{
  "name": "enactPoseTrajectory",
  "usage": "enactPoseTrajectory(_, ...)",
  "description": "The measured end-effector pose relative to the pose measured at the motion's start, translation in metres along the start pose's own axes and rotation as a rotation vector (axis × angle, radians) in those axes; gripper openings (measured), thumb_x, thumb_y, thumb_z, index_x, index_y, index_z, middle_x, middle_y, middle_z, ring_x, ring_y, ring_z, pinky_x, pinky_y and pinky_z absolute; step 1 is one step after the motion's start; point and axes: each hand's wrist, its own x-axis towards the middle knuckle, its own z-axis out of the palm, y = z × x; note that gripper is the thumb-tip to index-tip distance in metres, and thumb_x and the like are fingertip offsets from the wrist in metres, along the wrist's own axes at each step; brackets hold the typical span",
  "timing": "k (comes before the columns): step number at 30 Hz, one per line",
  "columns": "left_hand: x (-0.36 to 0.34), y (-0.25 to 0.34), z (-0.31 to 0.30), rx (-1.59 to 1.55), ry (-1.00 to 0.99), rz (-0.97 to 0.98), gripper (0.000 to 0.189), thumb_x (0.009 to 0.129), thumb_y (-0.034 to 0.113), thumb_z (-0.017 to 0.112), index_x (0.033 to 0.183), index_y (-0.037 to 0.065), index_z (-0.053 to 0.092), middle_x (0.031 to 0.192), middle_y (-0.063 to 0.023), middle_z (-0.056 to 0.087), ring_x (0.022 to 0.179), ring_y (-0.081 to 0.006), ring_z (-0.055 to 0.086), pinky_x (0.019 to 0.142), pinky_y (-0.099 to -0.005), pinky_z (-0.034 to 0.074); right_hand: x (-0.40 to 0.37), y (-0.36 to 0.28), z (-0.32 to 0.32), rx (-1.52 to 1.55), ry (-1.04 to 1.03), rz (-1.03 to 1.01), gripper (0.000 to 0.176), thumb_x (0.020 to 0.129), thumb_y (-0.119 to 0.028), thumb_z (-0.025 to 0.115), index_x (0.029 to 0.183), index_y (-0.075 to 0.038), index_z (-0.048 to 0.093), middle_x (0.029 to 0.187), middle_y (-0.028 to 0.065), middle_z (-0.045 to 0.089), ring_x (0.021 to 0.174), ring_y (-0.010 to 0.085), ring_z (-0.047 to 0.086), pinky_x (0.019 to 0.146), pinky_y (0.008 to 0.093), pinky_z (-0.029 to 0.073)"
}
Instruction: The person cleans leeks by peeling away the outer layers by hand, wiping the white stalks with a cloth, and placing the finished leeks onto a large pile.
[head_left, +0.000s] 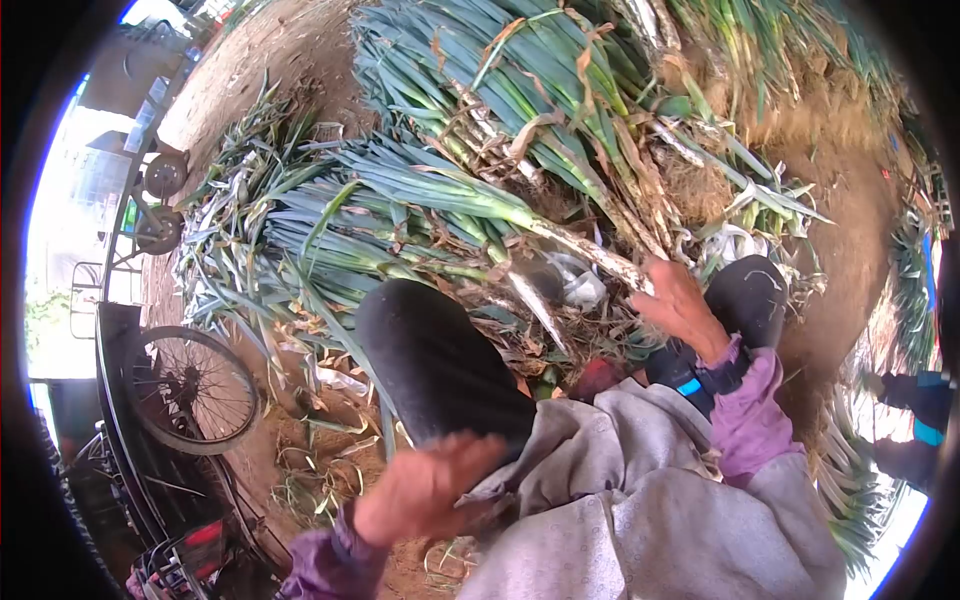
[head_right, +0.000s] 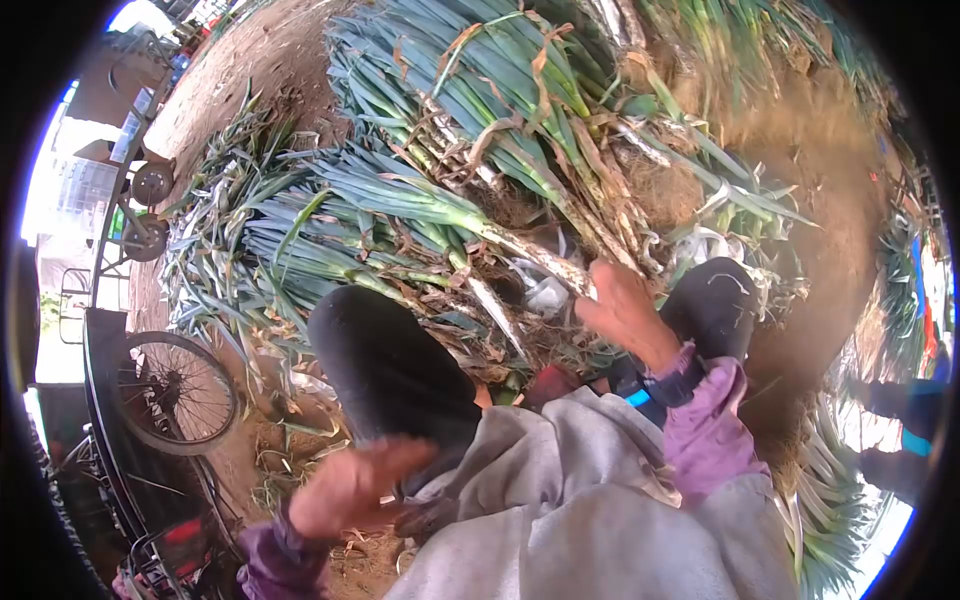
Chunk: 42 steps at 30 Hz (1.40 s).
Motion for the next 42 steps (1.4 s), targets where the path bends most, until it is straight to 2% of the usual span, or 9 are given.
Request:
enactPoseTrajectory(2,0.038,-0.017,-0.028,0.272,0.053,-0.294,0.076,0.065,0.021,0.076,0.132,0.006,0.044,0.113,-0.0176,0.055,0.097,-0.0368,0.056,0.076,-0.0455,0.05,-0.001,-0.02,-0.006,-0.098,-0.006,0.04,0.027,0.071,-0.021,0.063,0.076,0.003,0.05,0.068,0.026,0.054,0.067,0.0459,0.055,0.06,0.0519,0.04)
enactPoseTrajectory(6,0.131,-0.146,-0.028,0.448,0.452,0.001,0.048,0.068,0.014,0.066,0.112,0.004,0.053,0.087,-0.0132,0.056,0.089,-0.0328,0.056,0.073,-0.042,0.047,-0.012,-0.078,-0.036,-0.024,0.061,-0.124,0.023,0.072,-0.018,0.064,0.084,0.0,0.054,0.069,0.0216,0.057,0.07,0.0442,0.056,0.064,0.0511,0.043)
enactPoseTrajectory(7,0.165,-0.134,-0.046,0.534,0.226,-0.331,0.051,0.07,0.013,0.062,0.118,0.002,0.051,0.095,-0.0168,0.057,0.094,-0.0343,0.056,0.078,-0.0451,0.045,-0.009,-0.087,-0.042,-0.105,-0.085,0.025,0.025,0.071,-0.017,0.063,0.088,0.0,0.055,0.071,0.0228,0.057,0.071,0.045,0.055,0.067,0.0514,0.043)
enactPoseTrajectory(9,0.211,-0.181,-0.008,0.895,0.673,-0.241,0.045,0.075,0.015,0.059,0.116,0.001,0.05,0.113,-0.0241,0.055,0.104,-0.0372,0.053,0.085,-0.0514,0.04,-0.013,-0.107,-0.064,-0.124,-0.149,0.135,0.028,0.069,-0.017,0.062,0.089,0.001,0.054,0.079,0.0265,0.057,0.083,0.0454,0.054,0.075,0.0503,0.041)
enactPoseTrajectory(10,0.23,-0.161,-0.029,0.684,0.358,-0.456,0.042,0.076,0.013,0.058,0.114,-0.001,0.049,0.11,-0.0245,0.056,0.103,-0.0361,0.053,0.085,-0.0492,0.041,-0.015,-0.114,-0.076,-0.117,-0.129,0.117,0.029,0.069,-0.018,0.062,0.089,0.001,0.054,0.078,0.0252,0.057,0.084,0.0442,0.054,0.075,0.0499,0.041)
enactPoseTrajectory(27,0.204,-0.01,-0.098,0.638,1.187,0.402,0.037,0.065,0.012,0.066,0.097,-0.001,0.052,0.082,-0.0107,0.051,0.077,-0.0291,0.055,0.071,-0.046,0.044,-0.079,0.123,-0.264,0.01,0.541,0.15,0.035,0.079,-0.011,0.059,0.111,0.0,0.052,0.097,0.0158,0.055,0.093,0.029,0.056,0.085,0.0363,0.044)
enactPoseTrajectory(38,0.159,0.02,-0.093,0.967,0.706,-0.055,0.036,0.073,0.018,0.058,0.096,-0.01,0.056,0.075,-0.0142,0.059,0.065,-0.0266,0.059,0.054,-0.0385,0.041,-0.011,0.282,-0.175,-0.913,0.688,0.115,0.037,0.088,-0.014,0.056,0.123,-0.001,0.05,0.109,0.0213,0.059,0.104,0.0362,0.056,0.089,0.0402,0.044)
enactPoseTrajectory(40,0.166,0.022,-0.089,0.883,0.699,-0.122,0.04,0.071,0.02,0.058,0.096,-0.012,0.055,0.073,-0.0143,0.06,0.062,-0.0274,0.061,0.053,-0.0387,0.042,0.005,0.314,-0.122,-0.199,0.556,0.259,0.028,0.091,-0.015,0.054,0.115,0.0,0.054,0.106,0.0216,0.058,0.104,0.0382,0.055,0.089,0.0417,0.043)
enactPoseTrajectory(42,0.18,0.03,-0.074,0.852,0.651,-0.11,0.039,0.071,0.019,0.058,0.095,-0.012,0.055,0.071,-0.0147,0.06,0.059,-0.0272,0.06,0.05,-0.0387,0.041,0.025,0.146,-0.089,0.592,0.198,0.835,0.024,0.092,-0.016,0.052,0.108,0.002,0.054,0.095,0.0185,0.06,0.095,0.039,0.058,0.079,0.0425,0.047)
